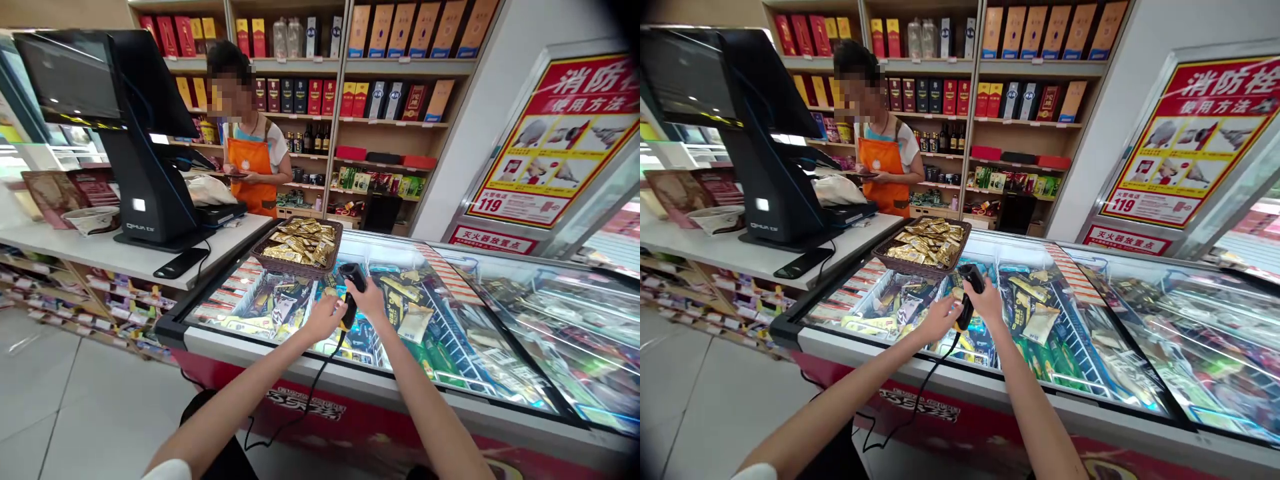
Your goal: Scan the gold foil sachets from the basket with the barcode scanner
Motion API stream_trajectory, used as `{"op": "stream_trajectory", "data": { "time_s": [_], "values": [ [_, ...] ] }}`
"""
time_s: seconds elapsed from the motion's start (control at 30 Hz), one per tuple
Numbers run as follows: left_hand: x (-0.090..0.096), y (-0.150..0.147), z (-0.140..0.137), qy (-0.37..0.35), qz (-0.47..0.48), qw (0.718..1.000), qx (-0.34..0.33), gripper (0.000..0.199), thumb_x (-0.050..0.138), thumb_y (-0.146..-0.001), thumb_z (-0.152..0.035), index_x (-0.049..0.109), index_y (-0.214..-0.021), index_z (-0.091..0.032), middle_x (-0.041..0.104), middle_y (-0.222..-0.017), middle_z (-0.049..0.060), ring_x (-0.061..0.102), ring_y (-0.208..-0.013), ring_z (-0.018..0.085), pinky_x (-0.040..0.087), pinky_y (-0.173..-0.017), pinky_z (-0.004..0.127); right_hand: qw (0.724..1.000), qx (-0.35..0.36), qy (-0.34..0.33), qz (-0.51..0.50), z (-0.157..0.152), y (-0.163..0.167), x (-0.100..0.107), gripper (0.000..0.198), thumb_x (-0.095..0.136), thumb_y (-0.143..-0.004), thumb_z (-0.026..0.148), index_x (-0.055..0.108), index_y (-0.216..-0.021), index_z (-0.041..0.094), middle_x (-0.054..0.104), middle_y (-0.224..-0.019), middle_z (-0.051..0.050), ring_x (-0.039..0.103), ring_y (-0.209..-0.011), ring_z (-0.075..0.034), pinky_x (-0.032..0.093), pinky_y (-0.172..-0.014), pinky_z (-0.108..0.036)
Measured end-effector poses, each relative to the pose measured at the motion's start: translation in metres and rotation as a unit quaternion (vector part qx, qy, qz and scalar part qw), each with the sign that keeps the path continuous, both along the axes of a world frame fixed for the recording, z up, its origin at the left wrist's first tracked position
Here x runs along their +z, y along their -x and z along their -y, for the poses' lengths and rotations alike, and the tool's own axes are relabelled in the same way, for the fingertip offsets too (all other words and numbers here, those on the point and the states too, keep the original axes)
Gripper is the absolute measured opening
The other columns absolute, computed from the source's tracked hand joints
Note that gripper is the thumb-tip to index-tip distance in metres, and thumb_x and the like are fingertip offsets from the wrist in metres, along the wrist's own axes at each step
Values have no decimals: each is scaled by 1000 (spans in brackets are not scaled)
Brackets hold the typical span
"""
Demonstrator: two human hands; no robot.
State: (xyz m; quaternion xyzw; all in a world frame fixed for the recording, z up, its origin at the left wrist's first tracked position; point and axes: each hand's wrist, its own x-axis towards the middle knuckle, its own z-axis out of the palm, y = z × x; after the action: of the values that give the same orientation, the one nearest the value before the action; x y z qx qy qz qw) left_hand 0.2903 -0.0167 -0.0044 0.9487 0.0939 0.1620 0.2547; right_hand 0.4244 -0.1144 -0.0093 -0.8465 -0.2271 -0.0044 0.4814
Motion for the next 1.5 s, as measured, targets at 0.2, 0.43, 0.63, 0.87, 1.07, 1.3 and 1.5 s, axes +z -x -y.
{"op": "stream_trajectory", "data": {
  "time_s": [0.2, 0.43, 0.63, 0.87, 1.07, 1.3, 1.5],
  "values": [
    [-8, -45, 7, 24, -4, 999, 27, 38, 60, -93, -35, 58, -126, -17, 60, -127, 11, 63, -106, 23, 55, -88, 45, 984, -73, 159, 29, 13, -19, -1, 67, 47, -80, 77, 61, -107, 17, 69, -99, -18, 66, -96, -33, 45, -78, -39],
    [-3, -65, 1, 112, 38, 991, 57, 37, 59, -93, -35, 58, -126, -18, 60, -127, 11, 63, -106, 23, 55, -88, 45, 991, -93, 76, 51, 19, -43, -19, 56, 43, -89, 64, 56, -117, 17, 69, -95, -11, 65, -92, -28, 43, -75, -32],
    [17, -38, 6, 283, 37, 957, 55, 38, 60, -92, -36, 59, -125, -16, 61, -126, 10, 63, -107, 25, 55, -88, 45, 989, -105, -98, -19, 43, -28, -2, 56, 36, -86, 73, 50, -68, 22, 58, -62, -4, 54, -66, -20, 39, -62, -29],
    [74, 0, 2, 430, 30, 902, -40, 36, 59, -93, -35, 59, -124, -17, 61, -125, 11, 63, -104, 23, 55, -87, 44, 943, 133, -246, -179, 115, 20, 64, 66, 44, -80, 80, 39, -47, 23, 33, -40, 4, 28, -37, -9, 19, -43, -26],
    [148, 53, 0, 434, 12, 880, -194, 78, 9, -87, -77, 36, -42, -20, 26, -40, -2, 25, -37, 8, 20, -41, 26, 905, 336, -218, -143, 166, 71, 152, 82, 13, -81, 88, 35, -38, 23, 24, -36, 2, 25, -37, -8, 18, -46, -26],
    [163, 69, 24, 422, -44, 847, -321, 78, -9, -75, -85, 26, -40, -24, 20, -39, -2, 19, -39, 11, 14, -45, 30, 865, 419, -202, -187, 134, 85, 160, 81, 12, -71, 96, 30, -37, 24, 20, -34, 3, 19, -34, -8, 14, -41, -26],
    [157, 48, 10, 371, -48, 858, -353, 77, -16, -67, -87, 23, -44, -25, 20, -40, -3, 20, -41, 11, 17, -45, 30, 814, 467, -255, -233, 124, 59, 139, 79, 22, -77, 91, 30, -38, 22, 19, -35, 5, 18, -33, -7, 13, -39, -24]
  ]
}}
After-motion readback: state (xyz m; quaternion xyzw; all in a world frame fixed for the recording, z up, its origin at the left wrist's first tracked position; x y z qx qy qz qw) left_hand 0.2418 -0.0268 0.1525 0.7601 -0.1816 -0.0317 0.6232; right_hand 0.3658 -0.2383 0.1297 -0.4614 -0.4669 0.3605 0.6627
